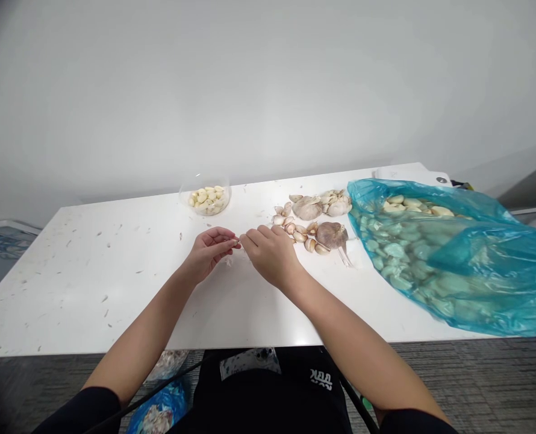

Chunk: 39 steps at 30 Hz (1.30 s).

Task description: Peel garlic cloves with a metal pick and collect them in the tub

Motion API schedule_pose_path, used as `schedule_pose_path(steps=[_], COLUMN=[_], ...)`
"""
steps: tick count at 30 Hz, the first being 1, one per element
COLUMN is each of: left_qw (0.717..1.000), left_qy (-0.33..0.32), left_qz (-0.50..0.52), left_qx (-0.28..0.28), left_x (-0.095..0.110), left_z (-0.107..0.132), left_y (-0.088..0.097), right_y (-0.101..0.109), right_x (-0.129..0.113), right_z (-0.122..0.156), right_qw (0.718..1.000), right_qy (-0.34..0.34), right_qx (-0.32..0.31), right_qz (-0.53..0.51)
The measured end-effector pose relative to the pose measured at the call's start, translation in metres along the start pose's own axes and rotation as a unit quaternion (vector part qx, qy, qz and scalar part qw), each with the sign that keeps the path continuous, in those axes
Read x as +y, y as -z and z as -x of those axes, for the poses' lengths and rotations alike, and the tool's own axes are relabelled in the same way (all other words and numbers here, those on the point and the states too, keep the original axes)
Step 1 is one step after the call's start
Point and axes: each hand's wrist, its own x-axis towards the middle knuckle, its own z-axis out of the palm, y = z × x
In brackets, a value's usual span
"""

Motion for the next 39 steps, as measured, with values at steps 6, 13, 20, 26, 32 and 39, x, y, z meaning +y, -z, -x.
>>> schedule_pose_path(steps=[6,13,20,26,32,39], left_qw=[1.000,1.000,1.000,0.999,1.000,1.000], left_qy=[0.005,0.012,0.012,-0.002,-0.007,-0.014], left_qz=[0.005,0.005,0.028,0.035,0.023,0.013], left_qx=[0.002,0.001,0.001,-0.006,0.008,0.009], left_x=[0.0024,0.0050,0.0038,0.0038,0.0042,0.0040], left_z=[0.0004,0.0013,0.0022,0.0019,0.0036,0.0037], left_y=[-0.0016,-0.0038,-0.0014,-0.0005,-0.0022,-0.0029], right_y=[0.0016,0.0035,0.0037,0.0050,0.0067,0.0073], right_x=[-0.0011,-0.0014,0.0004,0.0006,0.0006,0.0005], right_z=[-0.0015,-0.0036,-0.0040,-0.0037,-0.0046,-0.0056], right_qw=[1.000,0.999,0.999,0.999,0.999,0.998], right_qy=[0.010,0.009,-0.002,-0.013,-0.023,-0.037], right_qx=[0.024,0.043,0.045,0.038,0.029,0.044], right_qz=[0.002,0.011,0.009,0.012,0.015,0.024])
